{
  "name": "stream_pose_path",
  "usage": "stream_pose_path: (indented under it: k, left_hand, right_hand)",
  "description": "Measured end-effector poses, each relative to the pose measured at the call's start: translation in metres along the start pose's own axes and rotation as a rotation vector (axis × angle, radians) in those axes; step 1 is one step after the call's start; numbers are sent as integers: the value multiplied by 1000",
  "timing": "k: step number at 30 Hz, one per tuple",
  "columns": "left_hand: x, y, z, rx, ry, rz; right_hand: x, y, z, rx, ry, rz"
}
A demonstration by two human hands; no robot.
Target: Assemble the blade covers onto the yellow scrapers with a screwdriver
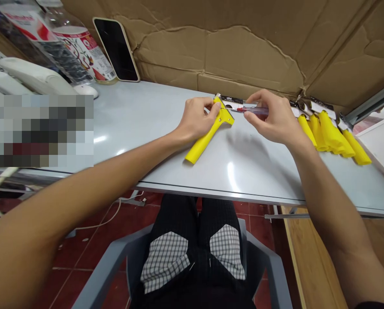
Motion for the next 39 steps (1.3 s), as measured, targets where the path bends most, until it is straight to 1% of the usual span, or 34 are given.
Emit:
stream_pose_path:
  k: [3, 10, 19, 24, 27, 31, 39]
  left_hand:
    - [2, -2, 1, 10, 59, -46]
    - [0, -3, -1, 37, 126, -112]
    - [-4, -3, -2, 57, 96, -63]
    - [-13, -3, -6, 41, 11, 35]
    - [-15, -5, -9, 48, -24, 77]
    - [-15, -5, -9, 44, -33, 103]
    - [-14, -4, -11, 18, -5, 47]
  right_hand:
    - [2, 2, -1, -25, 41, -45]
    - [-2, 4, 0, -65, 27, -125]
    - [-4, 2, 0, -45, 23, -157]
    - [0, 4, -1, -51, 19, -142]
    - [4, 8, -3, -56, 57, -116]
    - [4, 9, -3, -20, 96, -84]
    - [6, 9, -2, 48, -21, -74]
Point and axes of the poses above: each hand's wrist, its own z-axis towards the middle knuckle, its own y-axis out of the back of the hand, x = y × z, the point moved 4 cm from there along z, towards the middle knuckle, and after that the axes turned 6 degrees about -z, right-handed, at the moved point
